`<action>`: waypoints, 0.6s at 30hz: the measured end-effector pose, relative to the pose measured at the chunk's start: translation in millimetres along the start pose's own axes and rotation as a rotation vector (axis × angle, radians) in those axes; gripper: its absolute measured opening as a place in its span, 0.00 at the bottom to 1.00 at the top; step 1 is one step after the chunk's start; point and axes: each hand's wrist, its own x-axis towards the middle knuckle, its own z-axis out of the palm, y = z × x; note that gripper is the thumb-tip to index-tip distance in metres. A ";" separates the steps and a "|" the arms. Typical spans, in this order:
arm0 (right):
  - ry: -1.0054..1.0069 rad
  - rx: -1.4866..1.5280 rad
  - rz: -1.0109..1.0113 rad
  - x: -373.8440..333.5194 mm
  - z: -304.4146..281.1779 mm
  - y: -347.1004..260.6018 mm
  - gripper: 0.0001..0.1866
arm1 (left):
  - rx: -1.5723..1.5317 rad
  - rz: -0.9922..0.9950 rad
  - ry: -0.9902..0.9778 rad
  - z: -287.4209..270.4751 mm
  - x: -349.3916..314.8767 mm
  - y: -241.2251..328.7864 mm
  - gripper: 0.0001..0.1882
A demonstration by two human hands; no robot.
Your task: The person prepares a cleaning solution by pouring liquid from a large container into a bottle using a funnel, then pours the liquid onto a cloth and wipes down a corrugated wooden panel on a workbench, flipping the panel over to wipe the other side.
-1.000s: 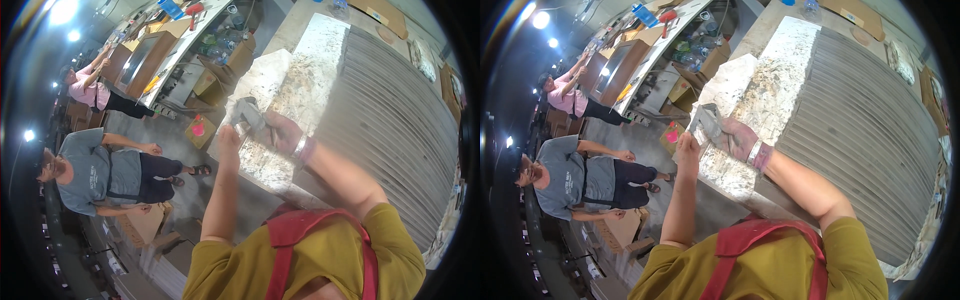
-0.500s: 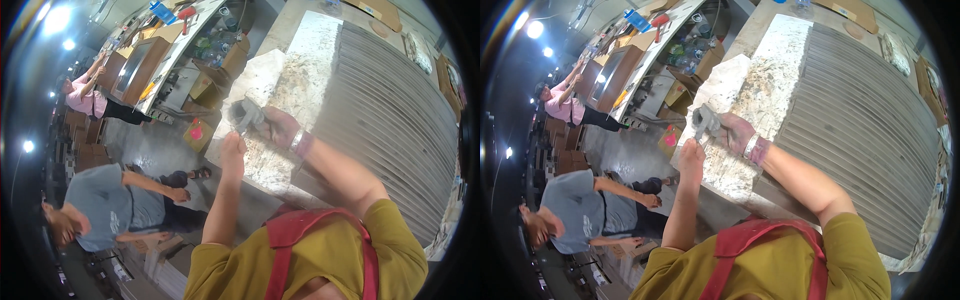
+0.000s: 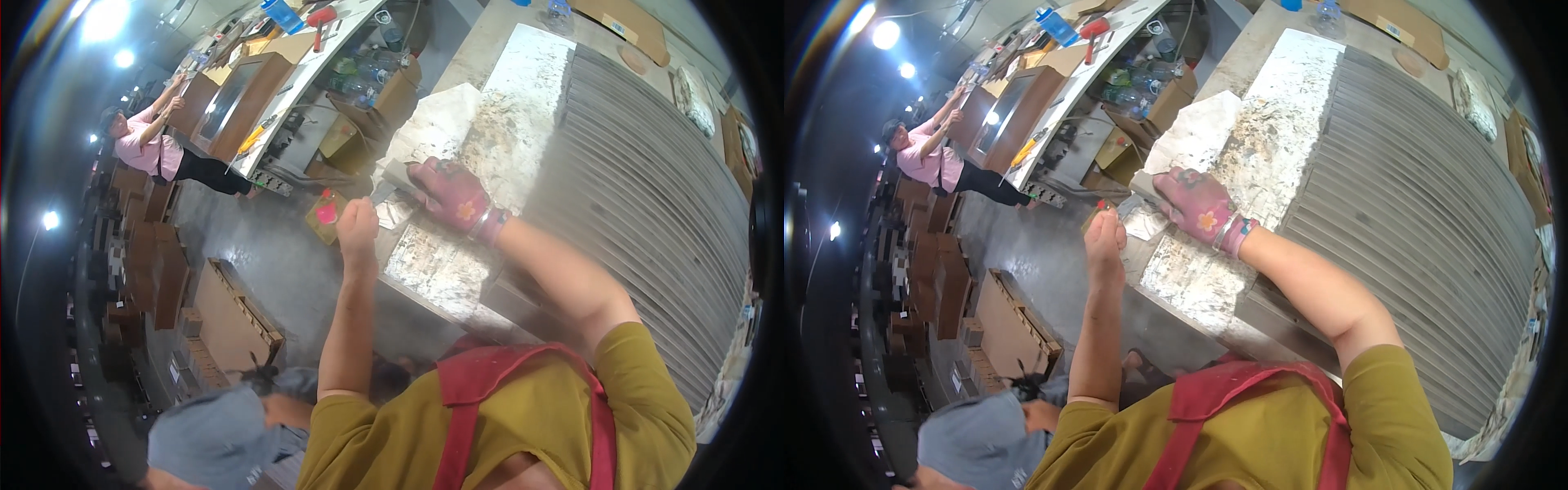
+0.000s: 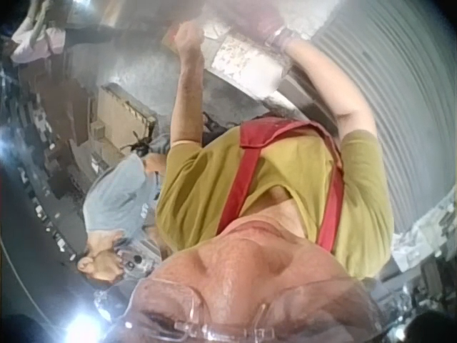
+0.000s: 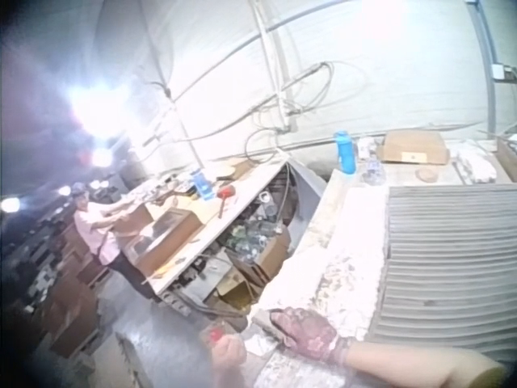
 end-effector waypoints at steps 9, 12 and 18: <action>0.070 0.030 0.005 5.3 3.9 1.7 0.12 | 0.197 0.110 -0.020 1.2 13.7 -7.9 0.14; 0.033 -0.005 0.251 1.6 7.0 8.6 0.12 | 0.326 0.145 0.012 -7.7 10.5 0.1 0.10; 0.030 1.561 0.834 0.4 7.3 18.1 0.12 | 0.000 0.020 0.008 -7.7 8.9 1.4 0.12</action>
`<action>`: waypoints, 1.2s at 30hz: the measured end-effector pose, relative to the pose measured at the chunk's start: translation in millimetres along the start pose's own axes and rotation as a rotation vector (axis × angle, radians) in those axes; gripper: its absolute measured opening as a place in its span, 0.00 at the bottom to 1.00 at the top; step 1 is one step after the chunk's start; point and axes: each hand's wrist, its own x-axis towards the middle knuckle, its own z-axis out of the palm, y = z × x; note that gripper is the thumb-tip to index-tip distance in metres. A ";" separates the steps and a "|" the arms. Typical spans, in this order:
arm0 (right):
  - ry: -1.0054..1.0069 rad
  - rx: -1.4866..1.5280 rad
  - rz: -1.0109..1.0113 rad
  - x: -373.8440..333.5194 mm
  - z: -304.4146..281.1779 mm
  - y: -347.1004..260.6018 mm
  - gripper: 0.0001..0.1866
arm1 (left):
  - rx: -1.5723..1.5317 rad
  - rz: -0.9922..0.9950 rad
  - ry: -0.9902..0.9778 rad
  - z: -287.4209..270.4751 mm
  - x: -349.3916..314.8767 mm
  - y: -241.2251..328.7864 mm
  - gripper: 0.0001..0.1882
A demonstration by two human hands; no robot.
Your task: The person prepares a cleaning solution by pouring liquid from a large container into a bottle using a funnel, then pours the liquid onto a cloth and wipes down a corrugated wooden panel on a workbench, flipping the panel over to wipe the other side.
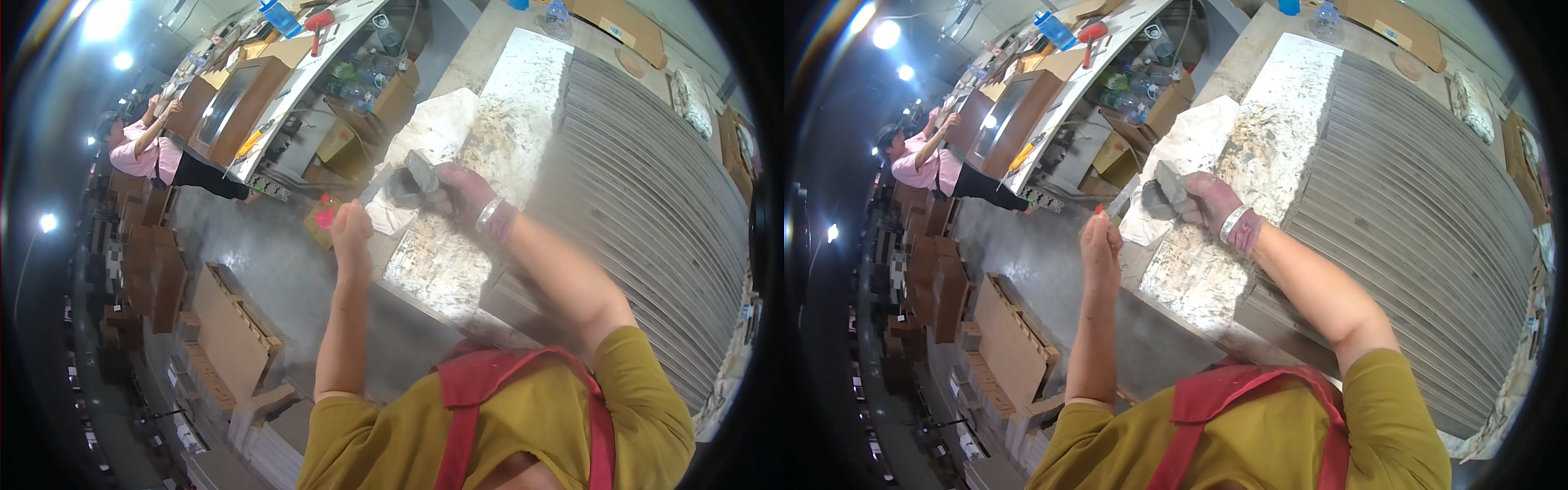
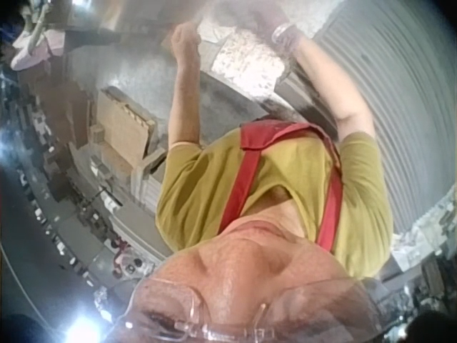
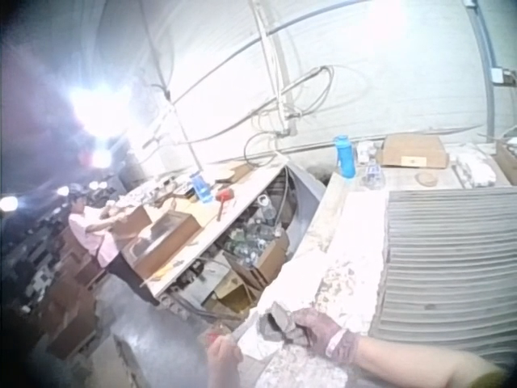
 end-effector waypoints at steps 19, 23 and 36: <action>-0.275 0.538 0.276 -11.0 -1.9 12.8 0.18 | -0.117 -0.011 0.063 19.5 8.7 -45.0 0.14; -0.226 0.449 0.117 -6.1 -17.4 19.9 0.17 | 0.028 0.050 0.061 17.3 8.4 -21.2 0.16; 0.152 -1.465 -0.745 5.9 5.9 -6.4 0.13 | 0.279 0.149 0.094 6.6 13.6 -13.2 0.13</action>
